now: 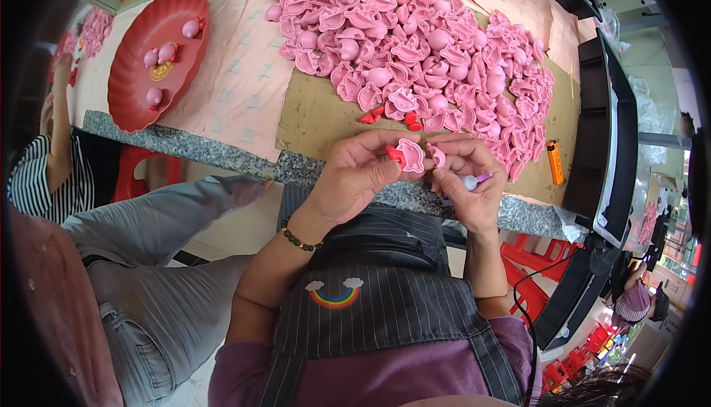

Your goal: Assembling small pink plastic flower-shaped components using a glue applicator at a workshop bench.

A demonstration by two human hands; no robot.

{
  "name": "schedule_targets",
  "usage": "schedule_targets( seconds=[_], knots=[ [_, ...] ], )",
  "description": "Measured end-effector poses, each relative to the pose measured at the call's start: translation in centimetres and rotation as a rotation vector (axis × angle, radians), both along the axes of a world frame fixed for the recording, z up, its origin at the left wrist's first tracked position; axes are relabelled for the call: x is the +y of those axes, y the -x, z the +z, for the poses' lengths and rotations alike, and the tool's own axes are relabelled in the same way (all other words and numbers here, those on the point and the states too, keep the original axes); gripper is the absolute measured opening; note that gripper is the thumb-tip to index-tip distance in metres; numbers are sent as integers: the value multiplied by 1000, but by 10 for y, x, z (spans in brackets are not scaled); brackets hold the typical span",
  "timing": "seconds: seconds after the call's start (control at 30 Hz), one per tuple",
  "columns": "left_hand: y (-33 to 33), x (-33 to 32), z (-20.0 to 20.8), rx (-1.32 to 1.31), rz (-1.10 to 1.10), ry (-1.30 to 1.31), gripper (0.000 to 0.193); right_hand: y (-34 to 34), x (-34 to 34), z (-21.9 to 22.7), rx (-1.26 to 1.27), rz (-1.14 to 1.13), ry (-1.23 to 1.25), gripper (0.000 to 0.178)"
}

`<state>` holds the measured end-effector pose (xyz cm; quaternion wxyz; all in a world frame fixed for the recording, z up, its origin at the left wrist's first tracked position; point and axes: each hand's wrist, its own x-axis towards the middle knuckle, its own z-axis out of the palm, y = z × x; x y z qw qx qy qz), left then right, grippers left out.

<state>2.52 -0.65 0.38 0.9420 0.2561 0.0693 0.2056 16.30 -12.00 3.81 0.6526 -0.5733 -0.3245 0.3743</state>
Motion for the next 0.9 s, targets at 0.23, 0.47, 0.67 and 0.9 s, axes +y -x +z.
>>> schedule_targets(
  seconds=[0.23, 0.47, 0.67, 0.9],
  knots=[
    [0, 2, -2, 7, -17, -50, 33, -3, -2, -7, 10, 58, -53, 13],
    [0, 4, -3, 23, -38, -103, 37, -1, -1, -8, 144, 57, 46, 26],
    [-1, 5, 0, 1, -64, -99, 38, -3, -6, -7, 88, 125, 123, 31],
    [-4, 2, 0, 12, -25, -67, 35, -2, -9, 2, 47, -64, -50, 29]
  ],
)
